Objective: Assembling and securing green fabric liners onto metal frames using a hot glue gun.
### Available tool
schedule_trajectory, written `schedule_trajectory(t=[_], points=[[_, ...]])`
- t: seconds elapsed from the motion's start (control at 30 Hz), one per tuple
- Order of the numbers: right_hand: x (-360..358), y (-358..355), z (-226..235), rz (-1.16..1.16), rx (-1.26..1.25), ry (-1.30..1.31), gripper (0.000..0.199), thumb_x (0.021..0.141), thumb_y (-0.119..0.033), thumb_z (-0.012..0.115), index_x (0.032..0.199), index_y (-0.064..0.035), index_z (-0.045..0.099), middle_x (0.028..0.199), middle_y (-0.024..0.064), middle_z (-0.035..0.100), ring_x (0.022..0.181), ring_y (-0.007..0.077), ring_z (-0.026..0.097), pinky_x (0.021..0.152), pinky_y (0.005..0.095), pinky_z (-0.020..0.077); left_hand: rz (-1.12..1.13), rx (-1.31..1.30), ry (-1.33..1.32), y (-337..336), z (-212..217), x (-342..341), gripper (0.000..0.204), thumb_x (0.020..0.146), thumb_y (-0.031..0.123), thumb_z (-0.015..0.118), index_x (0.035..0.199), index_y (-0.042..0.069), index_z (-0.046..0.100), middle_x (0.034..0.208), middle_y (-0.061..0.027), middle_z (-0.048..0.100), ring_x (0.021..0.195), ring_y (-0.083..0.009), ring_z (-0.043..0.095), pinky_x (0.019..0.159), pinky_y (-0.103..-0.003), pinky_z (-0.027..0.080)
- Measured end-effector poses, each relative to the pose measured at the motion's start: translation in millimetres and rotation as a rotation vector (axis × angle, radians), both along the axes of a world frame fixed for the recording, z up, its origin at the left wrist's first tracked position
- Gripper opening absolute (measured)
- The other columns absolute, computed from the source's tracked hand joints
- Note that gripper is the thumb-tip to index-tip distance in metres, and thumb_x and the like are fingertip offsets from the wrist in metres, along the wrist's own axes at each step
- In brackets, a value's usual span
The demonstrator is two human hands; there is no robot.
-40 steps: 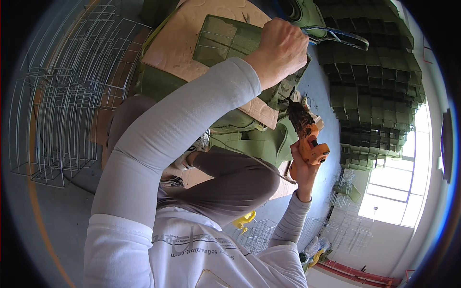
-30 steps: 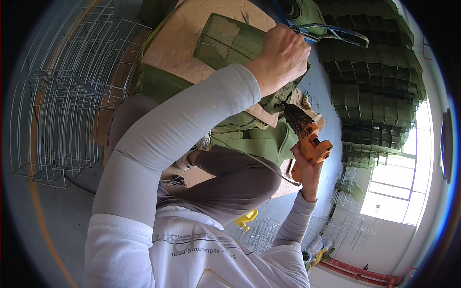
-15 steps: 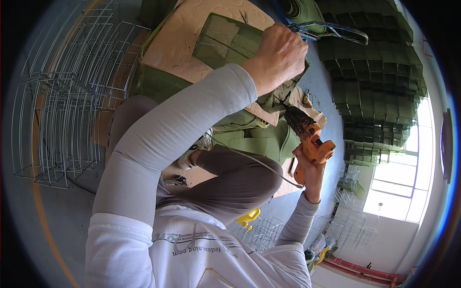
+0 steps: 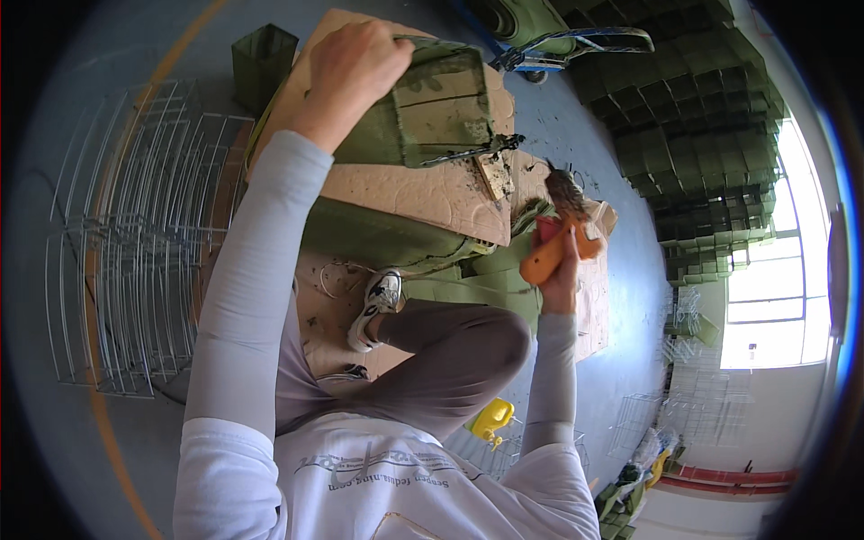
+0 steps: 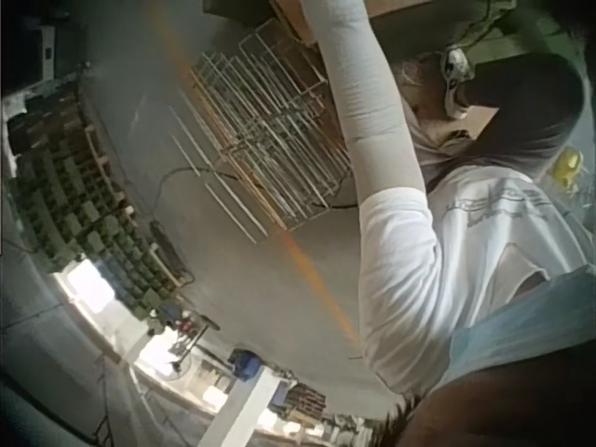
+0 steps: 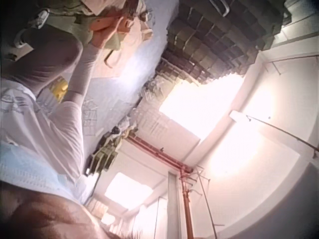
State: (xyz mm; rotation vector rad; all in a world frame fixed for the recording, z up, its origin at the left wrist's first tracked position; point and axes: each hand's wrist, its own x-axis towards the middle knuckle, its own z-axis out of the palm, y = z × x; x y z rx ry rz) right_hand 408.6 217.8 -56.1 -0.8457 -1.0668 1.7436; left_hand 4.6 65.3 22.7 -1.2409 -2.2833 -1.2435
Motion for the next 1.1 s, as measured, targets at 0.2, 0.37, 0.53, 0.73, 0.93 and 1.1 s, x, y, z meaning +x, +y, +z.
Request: schedule_trajectory(t=[0.2,0.37,0.53,0.73,0.93,1.1], points=[[-36.8,53.1,-65.3,-0.126,-0.253,0.171,0.032,0.098,-0.027,0.06,0.125,-0.0085,0.056,0.116,0.0103,0.066,0.102,0.0278,0.067,0.09,0.0425,0.0589,0.028,-0.167,-0.192,-5.8,0.8,-14.3,0.042,0.088,0.037,0.051,0.095,0.0,0.069,0.093,-0.0271,0.068,0.093,-0.0452,0.064,0.084,-0.049,0.05],[-50.4,81.2,-72.9,-0.086,-0.184,0.228,0.034,0.097,-0.03,0.063,0.123,-0.0106,0.054,0.116,0.0116,0.065,0.101,0.0289,0.067,0.084,0.0404,0.0609,0.047,-0.145,-0.182,-6.4,-3.1,-21.8,0.04,0.089,0.036,0.051,0.1,0.003,0.07,0.093,-0.0263,0.068,0.093,-0.0451,0.064,0.084,-0.049,0.05],[-66.7,96.6,-92.9,-0.036,-0.217,0.184,0.035,0.096,-0.038,0.062,0.119,-0.0126,0.056,0.109,0.0092,0.066,0.092,0.0258,0.068,0.08,0.0395,0.061,0.043,-0.13,-0.177,-7.0,-4.4,-14.8,0.04,0.089,0.035,0.051,0.105,0.003,0.07,0.093,-0.0261,0.068,0.093,-0.0449,0.064,0.084,-0.049,0.05],[-72.5,99.2,-120.9,0.023,-0.289,0.068,0.047,0.099,-0.052,0.049,0.129,-0.0161,0.049,0.11,0.0103,0.064,0.093,0.0298,0.067,0.087,0.0455,0.0579,0.051,-0.157,-0.175,-12.2,-4.8,-18.3,0.042,0.088,0.034,0.052,0.094,-0.003,0.069,0.092,-0.0281,0.068,0.092,-0.0444,0.066,0.085,-0.049,0.052],[-109.3,69.8,-118.4,0.192,-0.299,-0.32,0.042,0.103,-0.049,0.042,0.131,-0.0178,0.044,0.112,0.0141,0.06,0.086,0.0336,0.067,0.077,0.0507,0.059,0.088,-0.125,-0.172,-26.3,-4.4,-33.9,0.041,0.088,0.033,0.052,0.094,-0.004,0.069,0.089,-0.0281,0.068,0.09,-0.0451,0.066,0.084,-0.05,0.051],[-40.2,132.4,-141.8,0.272,1.368,-1.854,0.049,0.09,-0.035,0.061,0.124,-0.0009,0.054,0.094,0.0148,0.067,0.075,0.029,0.069,0.06,0.0466,0.0545,-0.006,-0.116,-0.183,8.7,4.6,-20.8,0.036,0.088,0.029,0.053,0.096,-0.003,0.068,0.091,-0.0271,0.067,0.093,-0.0433,0.065,0.078,-0.048,0.05]])
